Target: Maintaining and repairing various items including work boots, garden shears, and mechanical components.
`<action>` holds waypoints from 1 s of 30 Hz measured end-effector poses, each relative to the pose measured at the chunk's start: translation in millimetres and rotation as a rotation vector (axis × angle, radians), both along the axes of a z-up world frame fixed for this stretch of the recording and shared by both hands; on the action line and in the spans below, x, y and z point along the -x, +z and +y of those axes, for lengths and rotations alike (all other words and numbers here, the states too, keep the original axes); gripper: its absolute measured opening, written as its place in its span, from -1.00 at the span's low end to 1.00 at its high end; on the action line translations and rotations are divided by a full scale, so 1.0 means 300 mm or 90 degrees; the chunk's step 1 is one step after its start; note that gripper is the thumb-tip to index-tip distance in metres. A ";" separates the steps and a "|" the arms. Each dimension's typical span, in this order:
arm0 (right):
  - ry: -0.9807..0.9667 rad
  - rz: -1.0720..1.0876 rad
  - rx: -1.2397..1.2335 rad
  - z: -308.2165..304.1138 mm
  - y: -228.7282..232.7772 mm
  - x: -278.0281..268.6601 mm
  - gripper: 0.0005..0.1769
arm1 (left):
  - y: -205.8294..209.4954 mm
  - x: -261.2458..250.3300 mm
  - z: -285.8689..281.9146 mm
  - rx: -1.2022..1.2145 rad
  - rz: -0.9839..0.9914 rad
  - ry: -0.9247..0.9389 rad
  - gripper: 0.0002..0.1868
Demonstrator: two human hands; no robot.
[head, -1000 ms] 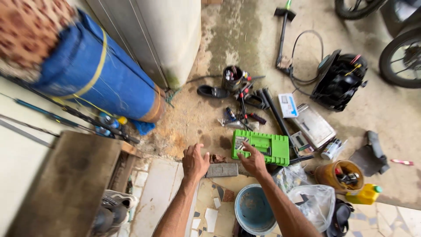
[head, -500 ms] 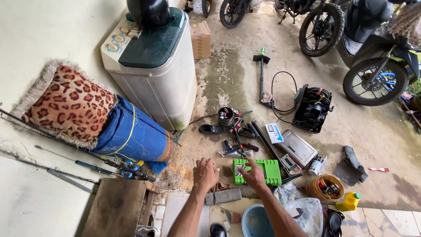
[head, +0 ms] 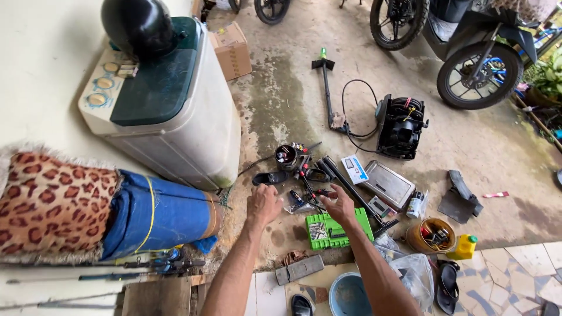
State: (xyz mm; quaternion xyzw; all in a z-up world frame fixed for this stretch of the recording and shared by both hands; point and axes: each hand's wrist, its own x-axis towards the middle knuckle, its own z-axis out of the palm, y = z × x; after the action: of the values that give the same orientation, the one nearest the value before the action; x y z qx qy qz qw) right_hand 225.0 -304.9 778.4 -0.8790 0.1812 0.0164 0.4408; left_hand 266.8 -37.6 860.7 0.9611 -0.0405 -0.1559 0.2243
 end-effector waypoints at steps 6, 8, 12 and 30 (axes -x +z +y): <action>-0.055 0.004 -0.037 0.017 0.105 -0.163 -0.19 | 0.048 -0.231 -0.010 -0.014 -0.090 -0.060 -0.64; -0.073 -0.006 -0.029 0.011 0.081 -0.224 -0.20 | 0.010 -0.326 -0.021 -0.013 -0.092 -0.081 -0.64; -0.113 -0.040 0.016 0.021 -0.005 -0.376 -0.22 | -0.061 -0.535 -0.034 -0.030 -0.074 -0.136 -0.62; -0.283 -0.027 0.064 0.388 -0.406 -0.983 -0.39 | -0.426 -1.293 0.083 -0.005 0.017 -0.228 -0.66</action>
State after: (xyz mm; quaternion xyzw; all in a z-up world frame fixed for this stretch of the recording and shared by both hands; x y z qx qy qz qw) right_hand 519.8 -188.5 656.7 -0.8383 0.3619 -0.1085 0.3930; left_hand 654.7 -12.6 732.9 0.9372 -0.2077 -0.2062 0.1897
